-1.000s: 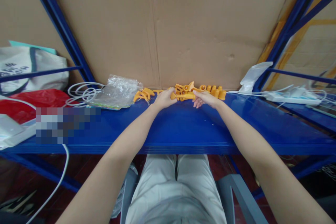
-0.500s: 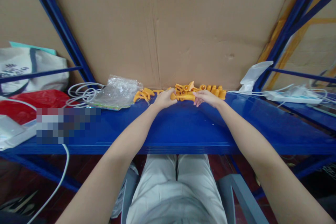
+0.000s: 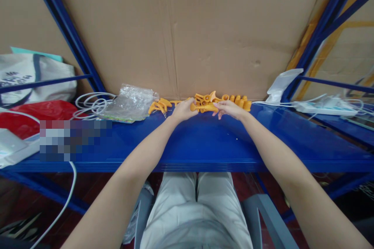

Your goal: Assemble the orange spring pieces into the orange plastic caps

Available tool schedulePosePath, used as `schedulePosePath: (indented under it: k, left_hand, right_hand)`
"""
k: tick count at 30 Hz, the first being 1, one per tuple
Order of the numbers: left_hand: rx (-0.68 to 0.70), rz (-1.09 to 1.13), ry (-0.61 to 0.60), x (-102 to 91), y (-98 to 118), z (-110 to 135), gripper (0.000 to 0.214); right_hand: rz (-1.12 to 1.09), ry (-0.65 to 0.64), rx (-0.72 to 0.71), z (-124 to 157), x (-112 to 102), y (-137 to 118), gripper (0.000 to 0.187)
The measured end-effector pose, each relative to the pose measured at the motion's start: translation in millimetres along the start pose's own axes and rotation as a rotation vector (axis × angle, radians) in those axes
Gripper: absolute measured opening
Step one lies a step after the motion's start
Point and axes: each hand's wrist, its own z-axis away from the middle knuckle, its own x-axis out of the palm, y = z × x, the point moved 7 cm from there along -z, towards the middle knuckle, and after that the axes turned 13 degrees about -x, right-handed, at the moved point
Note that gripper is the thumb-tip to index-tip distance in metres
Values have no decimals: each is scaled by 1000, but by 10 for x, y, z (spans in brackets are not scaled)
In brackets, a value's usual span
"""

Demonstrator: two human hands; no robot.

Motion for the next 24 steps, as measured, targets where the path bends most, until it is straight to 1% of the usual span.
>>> schedulePosePath:
  k: [3,7,12,14,17,19,24]
  left_hand:
    - [-3,4,9,-2,-6,-6,31]
    - [-29,-7,-6,14,-37,-27,32]
    - [-43,2,-1,-6,-44,-30,34]
    - [-27,0,16,-26,-20,-20,35]
    - [-14,-20,26,-41,17,-2,35]
    - [-19,-30,14,-38,29,5,34]
    - [-21,-29,3,-44,30,11,33]
  right_hand:
    - [-18,14,20,15,8,14,49]
    - [-24,21,17,41,-5,-9,39]
    - [-26,21,10,61,0,-65,35]
    - [-22,14,20,60,21,-63,39]
    - [0,38,48,53,23,-30,55]
    - [13,50,76,49,23,2,62]
    - [16,50,128,49,53,50,65]
